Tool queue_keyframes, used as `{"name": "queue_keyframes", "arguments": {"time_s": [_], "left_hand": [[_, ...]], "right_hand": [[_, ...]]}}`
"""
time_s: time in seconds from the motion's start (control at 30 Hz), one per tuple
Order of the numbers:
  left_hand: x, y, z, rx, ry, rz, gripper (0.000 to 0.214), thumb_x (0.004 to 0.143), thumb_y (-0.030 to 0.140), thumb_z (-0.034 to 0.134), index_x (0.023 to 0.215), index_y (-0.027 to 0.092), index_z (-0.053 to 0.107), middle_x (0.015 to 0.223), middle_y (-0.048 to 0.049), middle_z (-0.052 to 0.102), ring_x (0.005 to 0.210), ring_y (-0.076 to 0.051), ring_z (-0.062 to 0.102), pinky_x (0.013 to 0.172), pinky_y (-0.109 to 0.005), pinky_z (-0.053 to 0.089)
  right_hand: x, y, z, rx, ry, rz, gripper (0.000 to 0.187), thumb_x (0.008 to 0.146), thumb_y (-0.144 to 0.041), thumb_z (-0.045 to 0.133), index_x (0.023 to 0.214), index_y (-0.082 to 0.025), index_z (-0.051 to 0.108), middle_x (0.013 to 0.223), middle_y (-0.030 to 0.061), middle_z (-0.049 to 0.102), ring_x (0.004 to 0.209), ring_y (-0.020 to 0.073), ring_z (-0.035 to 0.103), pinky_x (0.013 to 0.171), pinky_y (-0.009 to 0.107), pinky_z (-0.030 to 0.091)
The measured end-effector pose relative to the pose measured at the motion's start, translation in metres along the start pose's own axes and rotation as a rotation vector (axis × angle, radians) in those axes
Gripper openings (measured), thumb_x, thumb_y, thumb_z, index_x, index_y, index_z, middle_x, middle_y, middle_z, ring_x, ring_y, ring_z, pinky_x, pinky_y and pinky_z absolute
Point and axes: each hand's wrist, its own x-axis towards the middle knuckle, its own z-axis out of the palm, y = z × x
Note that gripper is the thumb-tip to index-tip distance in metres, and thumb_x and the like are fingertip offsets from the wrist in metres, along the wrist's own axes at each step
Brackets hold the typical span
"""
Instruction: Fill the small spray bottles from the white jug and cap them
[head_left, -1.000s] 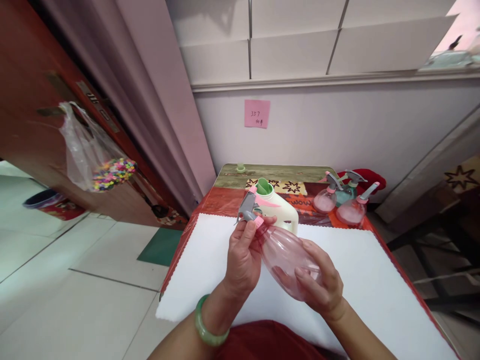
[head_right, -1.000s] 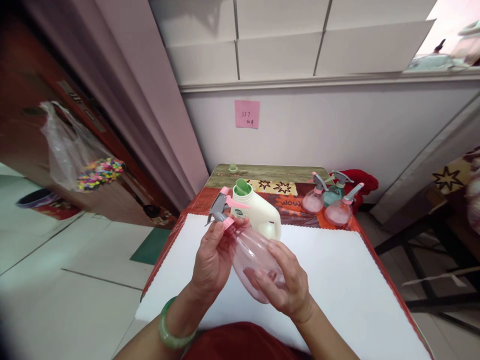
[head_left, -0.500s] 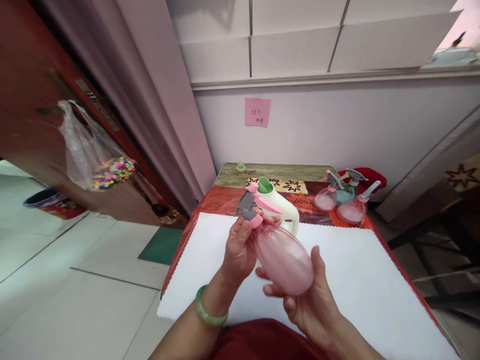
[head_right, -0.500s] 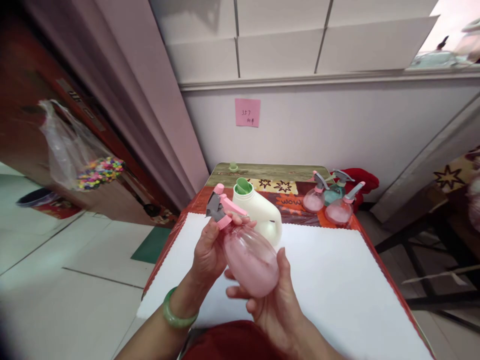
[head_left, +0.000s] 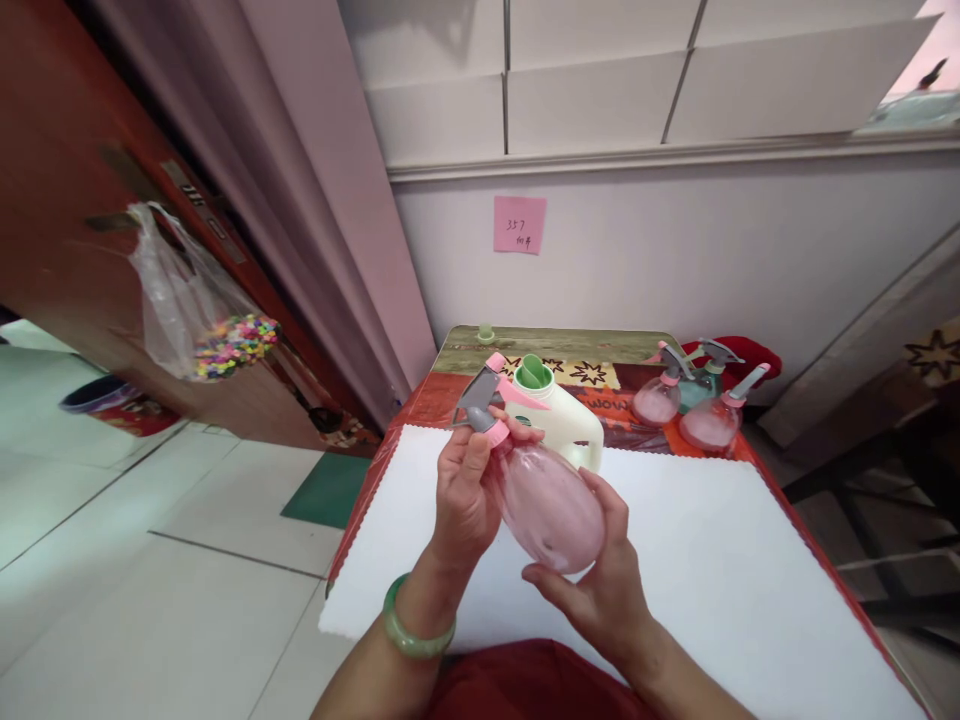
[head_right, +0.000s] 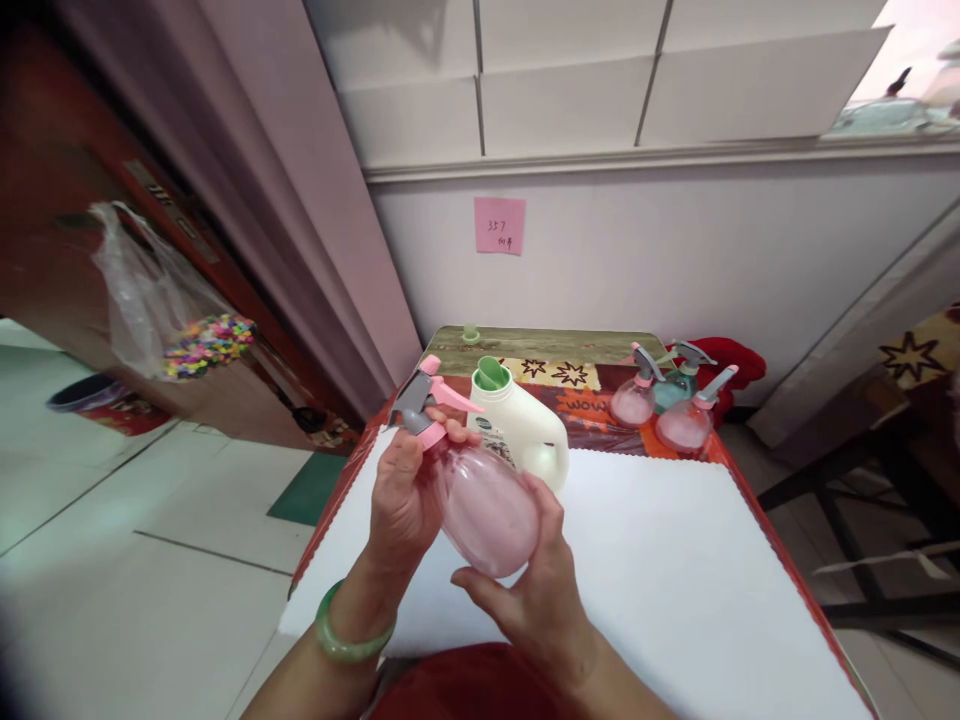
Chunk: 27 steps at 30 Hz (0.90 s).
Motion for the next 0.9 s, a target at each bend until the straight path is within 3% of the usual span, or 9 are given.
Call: {"name": "queue_keyframes", "arguments": {"time_s": [0.13, 0.23, 0.3, 0.37, 0.43, 0.53, 0.63, 0.8, 0.9], "left_hand": [[0.001, 0.003, -0.009, -0.011, -0.015, -0.058, 0.040, 0.076, 0.051, 0.090, 0.099, 0.020, 0.080, 0.090, -0.0068, 0.076, 0.097, -0.029, 0.076, 0.111, -0.050, 0.050], [-0.001, 0.004, -0.012, 0.025, -0.046, -0.043, 0.040, 0.074, 0.053, 0.091, 0.094, 0.020, 0.081, 0.087, -0.0082, 0.075, 0.096, -0.031, 0.076, 0.109, -0.051, 0.051], [-0.003, 0.006, -0.013, 0.048, -0.070, -0.038, 0.039, 0.076, 0.055, 0.089, 0.091, 0.020, 0.081, 0.081, -0.0073, 0.072, 0.091, -0.031, 0.075, 0.107, -0.052, 0.052], [-0.004, 0.008, -0.014, 0.032, -0.059, -0.029, 0.038, 0.078, 0.055, 0.087, 0.092, 0.021, 0.080, 0.078, -0.0050, 0.070, 0.086, -0.027, 0.074, 0.108, -0.051, 0.051], [-0.003, 0.009, -0.017, -0.001, -0.027, -0.010, 0.035, 0.082, 0.053, 0.085, 0.096, 0.021, 0.080, 0.081, -0.0037, 0.070, 0.084, -0.024, 0.073, 0.111, -0.050, 0.050], [-0.001, 0.009, -0.024, 0.007, 0.013, 0.038, 0.029, 0.085, 0.047, 0.084, 0.097, 0.020, 0.079, 0.087, -0.0040, 0.071, 0.089, -0.022, 0.073, 0.113, -0.049, 0.049], [-0.001, 0.009, -0.030, 0.015, 0.037, 0.024, 0.030, 0.083, 0.045, 0.086, 0.098, 0.020, 0.079, 0.089, -0.0042, 0.072, 0.094, -0.025, 0.074, 0.112, -0.050, 0.049], [0.001, 0.013, -0.036, 0.006, -0.006, -0.041, 0.035, 0.081, 0.050, 0.086, 0.095, 0.019, 0.077, 0.085, -0.0051, 0.071, 0.097, -0.027, 0.074, 0.114, -0.051, 0.049], [0.002, 0.014, -0.043, 0.029, 0.022, -0.007, 0.033, 0.083, 0.049, 0.085, 0.095, 0.019, 0.077, 0.086, -0.0046, 0.072, 0.093, -0.024, 0.074, 0.112, -0.045, 0.050]], "right_hand": [[0.014, -0.009, -0.006, 0.535, -0.344, 0.550, 0.096, 0.071, -0.093, 0.066, 0.130, -0.017, 0.062, 0.090, 0.0100, 0.075, 0.052, 0.0181, 0.066, 0.041, 0.027, 0.051], [0.020, -0.011, -0.004, 0.903, -0.629, 1.039, 0.106, 0.071, -0.106, 0.042, 0.108, -0.012, 0.072, 0.067, 0.0079, 0.071, 0.039, 0.0121, 0.055, 0.031, 0.017, 0.033], [0.020, -0.009, -0.001, 0.982, -0.772, 1.178, 0.110, 0.067, -0.109, 0.038, 0.099, -0.009, 0.074, 0.058, 0.0064, 0.067, 0.037, 0.0117, 0.052, 0.029, 0.015, 0.030], [0.019, -0.007, 0.005, 0.916, -0.783, 1.198, 0.114, 0.067, -0.110, 0.032, 0.096, -0.008, 0.074, 0.058, 0.0084, 0.067, 0.037, 0.0133, 0.053, 0.028, 0.018, 0.032], [0.017, -0.007, 0.011, 0.751, -0.569, 1.068, 0.109, 0.075, -0.106, 0.032, 0.107, -0.009, 0.072, 0.066, 0.0105, 0.071, 0.043, 0.0160, 0.059, 0.031, 0.021, 0.041], [0.014, -0.006, 0.017, 0.458, -0.217, 0.612, 0.089, 0.079, -0.088, 0.064, 0.138, -0.021, 0.057, 0.101, 0.0112, 0.077, 0.073, 0.0217, 0.073, 0.053, 0.030, 0.062], [0.013, -0.006, 0.017, 0.245, -0.191, 0.284, 0.107, 0.056, -0.058, 0.099, 0.144, -0.028, 0.048, 0.136, 0.0128, 0.068, 0.108, 0.0278, 0.073, 0.081, 0.037, 0.067], [0.015, -0.011, 0.016, 0.555, -0.436, 0.630, 0.087, 0.066, -0.077, 0.083, 0.129, -0.023, 0.060, 0.100, 0.0072, 0.073, 0.053, 0.0144, 0.066, 0.042, 0.025, 0.054], [0.016, -0.010, 0.021, 0.706, -0.507, 0.784, 0.083, 0.073, -0.086, 0.071, 0.123, -0.020, 0.064, 0.081, 0.0046, 0.071, 0.047, 0.0128, 0.063, 0.038, 0.019, 0.046]]}}
